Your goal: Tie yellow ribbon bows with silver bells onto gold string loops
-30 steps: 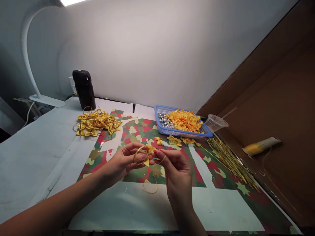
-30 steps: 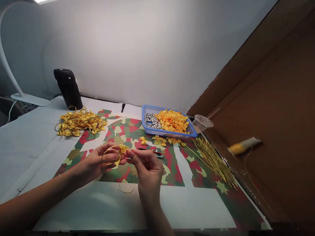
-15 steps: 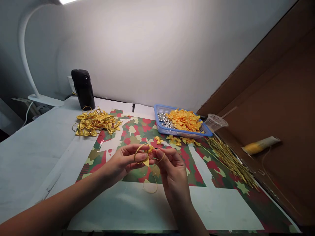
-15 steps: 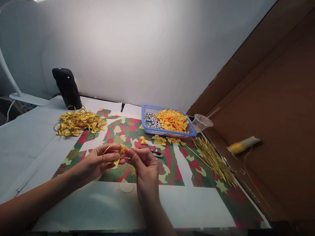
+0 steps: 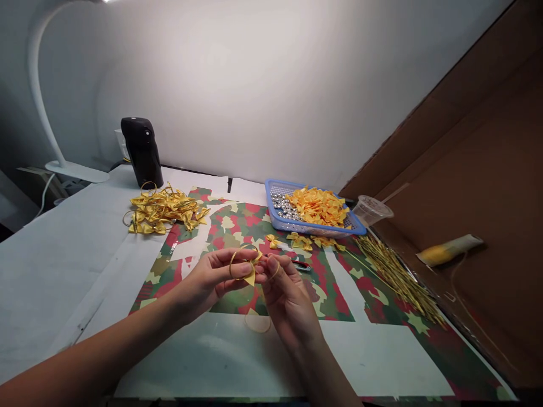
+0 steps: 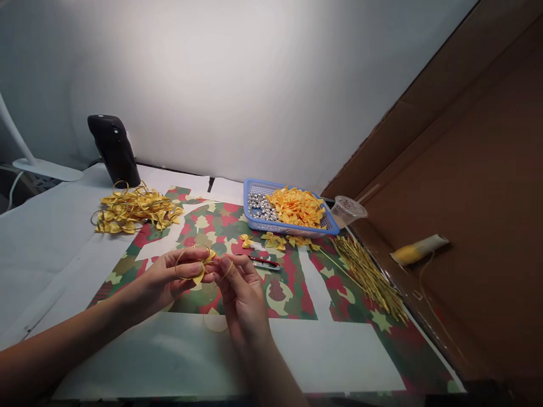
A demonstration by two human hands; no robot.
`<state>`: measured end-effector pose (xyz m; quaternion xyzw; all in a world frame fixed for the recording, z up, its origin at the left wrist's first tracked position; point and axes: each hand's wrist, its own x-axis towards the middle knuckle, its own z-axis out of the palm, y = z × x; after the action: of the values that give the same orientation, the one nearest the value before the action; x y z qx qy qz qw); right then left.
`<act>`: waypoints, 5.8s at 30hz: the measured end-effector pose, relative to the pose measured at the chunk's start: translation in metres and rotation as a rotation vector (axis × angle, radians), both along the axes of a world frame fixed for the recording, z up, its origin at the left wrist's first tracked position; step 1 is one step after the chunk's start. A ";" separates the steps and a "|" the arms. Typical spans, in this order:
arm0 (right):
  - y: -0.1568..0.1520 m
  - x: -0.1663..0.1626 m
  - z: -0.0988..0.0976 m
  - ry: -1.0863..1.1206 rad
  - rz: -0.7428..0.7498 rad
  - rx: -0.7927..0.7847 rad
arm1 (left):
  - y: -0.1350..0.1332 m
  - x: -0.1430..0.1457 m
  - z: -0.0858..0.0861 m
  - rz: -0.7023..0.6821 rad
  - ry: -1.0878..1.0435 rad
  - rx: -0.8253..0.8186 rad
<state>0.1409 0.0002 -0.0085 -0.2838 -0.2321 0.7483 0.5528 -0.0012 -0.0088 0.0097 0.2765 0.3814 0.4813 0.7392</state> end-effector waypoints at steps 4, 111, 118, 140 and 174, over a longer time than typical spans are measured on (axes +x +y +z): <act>0.000 -0.002 -0.002 0.039 -0.004 -0.050 | 0.001 0.001 0.000 -0.003 -0.027 -0.001; -0.003 -0.006 0.002 0.009 -0.015 0.024 | 0.002 0.003 -0.006 0.012 0.023 0.044; -0.004 -0.004 0.002 0.100 -0.021 -0.059 | 0.001 0.004 -0.002 0.047 0.019 0.014; 0.001 -0.002 -0.008 0.132 0.138 -0.206 | -0.003 0.002 -0.007 0.014 0.168 0.220; 0.010 0.023 0.004 -1.124 -0.300 1.447 | -0.006 0.004 -0.006 0.042 0.415 0.320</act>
<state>0.1641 0.0101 -0.0049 -0.2178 -0.8373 0.0944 0.4925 0.0032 -0.0149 0.0037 0.4748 0.4494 0.4839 0.5818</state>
